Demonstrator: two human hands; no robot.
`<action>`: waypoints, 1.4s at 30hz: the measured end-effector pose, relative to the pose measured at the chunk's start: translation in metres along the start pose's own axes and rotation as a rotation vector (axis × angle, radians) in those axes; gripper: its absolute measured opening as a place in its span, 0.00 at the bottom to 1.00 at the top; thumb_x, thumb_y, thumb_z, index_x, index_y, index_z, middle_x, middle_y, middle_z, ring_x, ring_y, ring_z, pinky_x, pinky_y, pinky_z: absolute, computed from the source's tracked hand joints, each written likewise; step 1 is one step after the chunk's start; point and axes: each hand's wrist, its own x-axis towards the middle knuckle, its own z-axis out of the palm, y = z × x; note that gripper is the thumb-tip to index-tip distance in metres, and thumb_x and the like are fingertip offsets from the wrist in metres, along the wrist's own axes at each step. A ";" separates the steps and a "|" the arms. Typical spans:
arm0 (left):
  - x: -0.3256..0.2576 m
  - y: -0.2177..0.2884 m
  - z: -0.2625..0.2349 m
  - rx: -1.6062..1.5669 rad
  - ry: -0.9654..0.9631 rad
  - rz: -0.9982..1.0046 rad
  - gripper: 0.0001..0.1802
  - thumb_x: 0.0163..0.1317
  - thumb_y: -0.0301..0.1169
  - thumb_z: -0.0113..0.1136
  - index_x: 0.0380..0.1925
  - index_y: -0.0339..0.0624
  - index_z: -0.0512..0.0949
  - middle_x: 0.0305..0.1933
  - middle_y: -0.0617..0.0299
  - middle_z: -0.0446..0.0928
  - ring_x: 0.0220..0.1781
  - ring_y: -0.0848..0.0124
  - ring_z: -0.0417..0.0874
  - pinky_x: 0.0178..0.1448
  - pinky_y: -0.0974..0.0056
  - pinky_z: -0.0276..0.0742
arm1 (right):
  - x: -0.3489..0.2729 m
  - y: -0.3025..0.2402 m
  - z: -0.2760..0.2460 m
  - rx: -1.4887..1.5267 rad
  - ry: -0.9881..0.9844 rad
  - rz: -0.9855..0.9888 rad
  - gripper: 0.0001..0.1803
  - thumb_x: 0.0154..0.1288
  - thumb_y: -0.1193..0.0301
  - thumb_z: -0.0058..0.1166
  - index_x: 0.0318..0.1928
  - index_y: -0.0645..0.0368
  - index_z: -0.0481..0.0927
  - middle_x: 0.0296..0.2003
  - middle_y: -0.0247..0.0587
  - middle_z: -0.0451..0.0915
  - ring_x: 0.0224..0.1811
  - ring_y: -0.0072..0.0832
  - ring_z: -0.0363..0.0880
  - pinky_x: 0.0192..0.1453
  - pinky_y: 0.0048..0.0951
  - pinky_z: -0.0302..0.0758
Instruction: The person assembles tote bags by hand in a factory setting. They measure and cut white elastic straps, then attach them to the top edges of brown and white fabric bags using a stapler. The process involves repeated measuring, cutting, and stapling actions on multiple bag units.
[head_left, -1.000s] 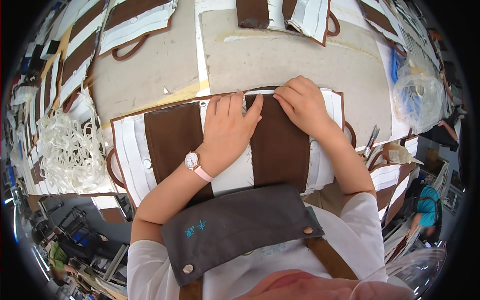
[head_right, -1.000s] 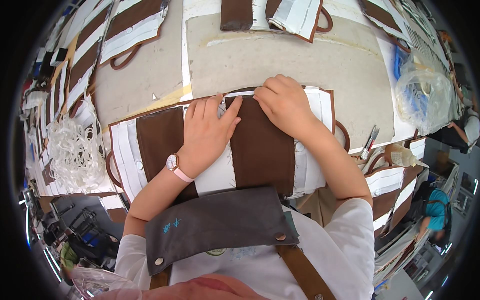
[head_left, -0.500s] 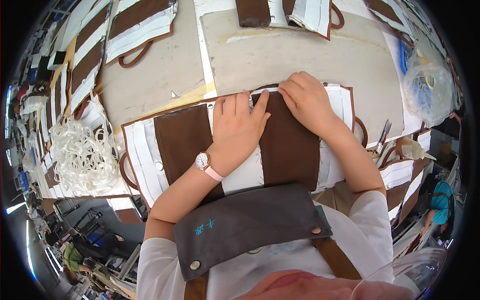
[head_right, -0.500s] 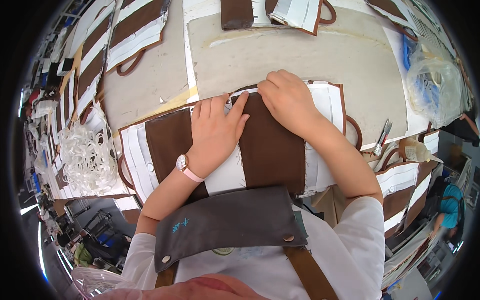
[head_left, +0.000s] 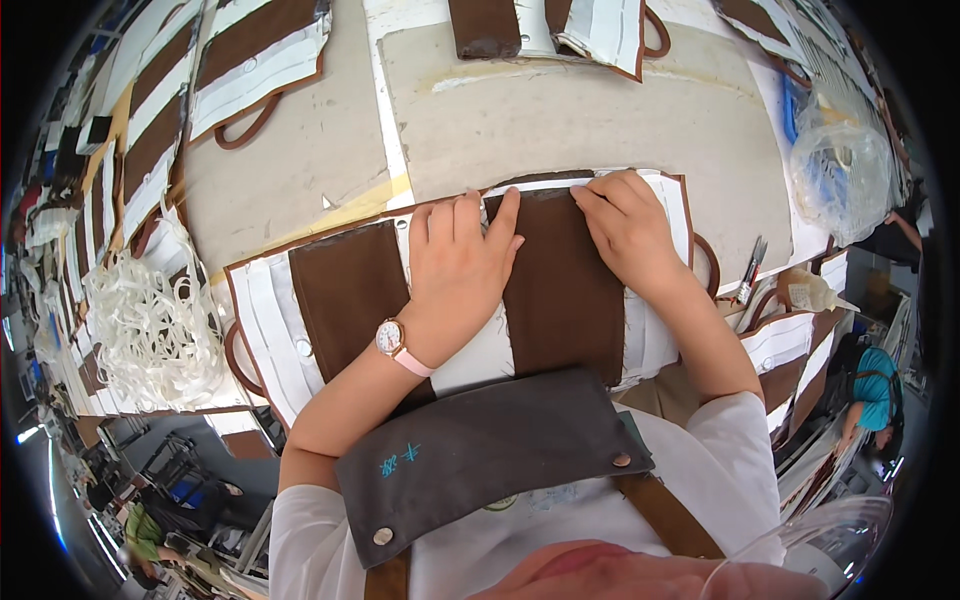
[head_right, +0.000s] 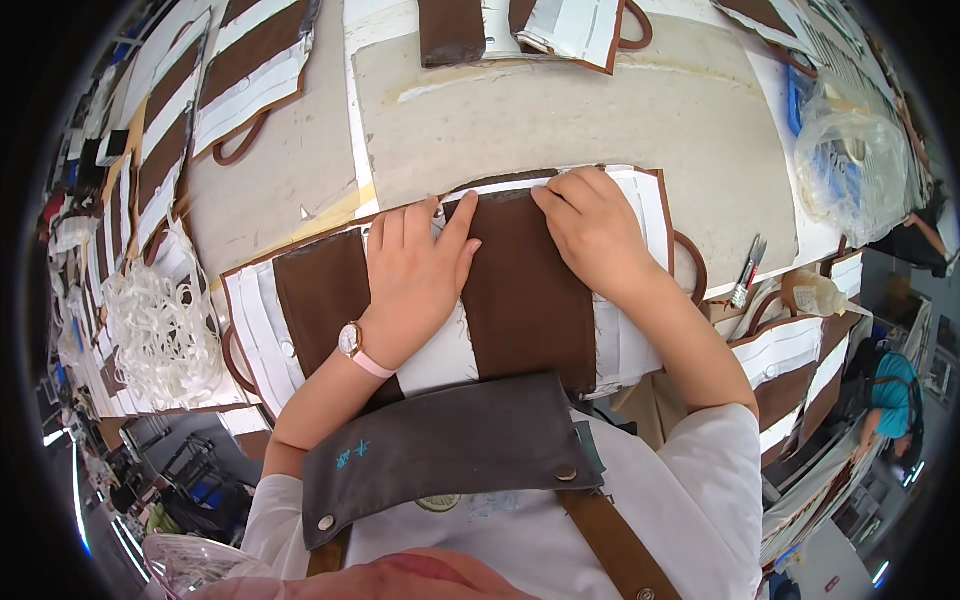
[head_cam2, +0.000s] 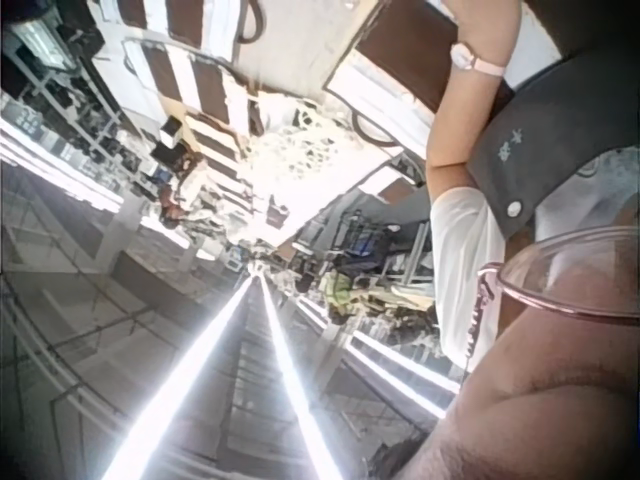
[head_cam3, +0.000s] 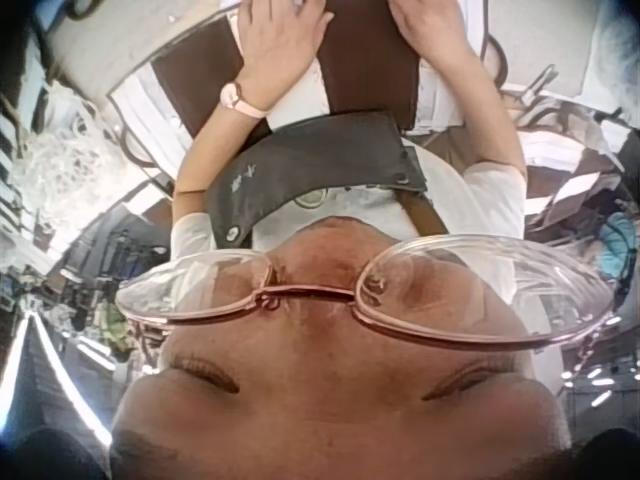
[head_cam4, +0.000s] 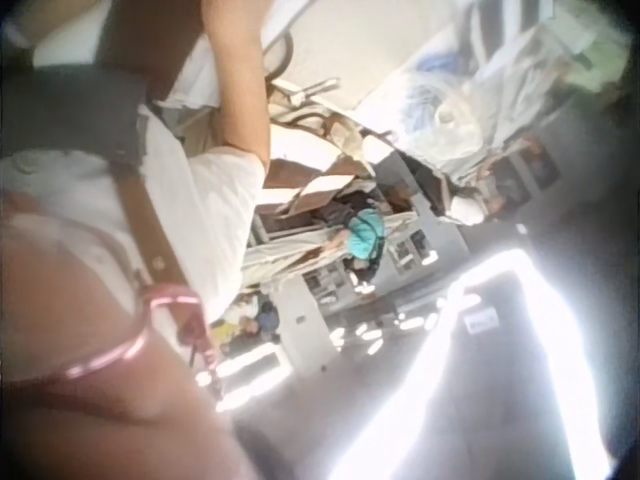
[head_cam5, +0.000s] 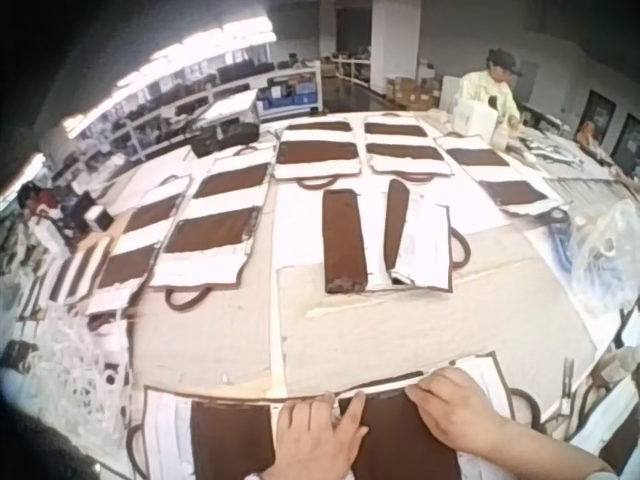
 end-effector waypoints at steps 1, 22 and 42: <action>0.000 0.000 0.000 0.004 -0.016 -0.011 0.27 0.55 0.37 0.65 0.57 0.49 0.76 0.50 0.54 0.71 0.52 0.57 0.71 0.57 0.53 0.66 | 0.001 0.001 0.002 -0.011 0.000 0.009 0.16 0.46 0.81 0.59 0.40 0.65 0.81 0.38 0.43 0.77 0.42 0.38 0.75 0.48 0.35 0.75; -0.001 -0.002 0.001 -0.035 0.007 -0.005 0.27 0.54 0.35 0.66 0.57 0.48 0.76 0.49 0.52 0.71 0.50 0.57 0.71 0.58 0.51 0.65 | 0.014 0.009 0.005 -0.079 -0.024 -0.088 0.13 0.46 0.79 0.59 0.37 0.61 0.79 0.31 0.38 0.74 0.34 0.35 0.74 0.39 0.34 0.75; 0.001 -0.003 0.000 -0.055 0.026 0.011 0.26 0.51 0.34 0.66 0.53 0.42 0.78 0.46 0.51 0.71 0.49 0.59 0.71 0.57 0.52 0.65 | 0.070 -0.001 0.018 0.335 -0.371 0.124 0.10 0.52 0.84 0.54 0.36 0.62 0.75 0.36 0.43 0.73 0.42 0.42 0.70 0.49 0.38 0.70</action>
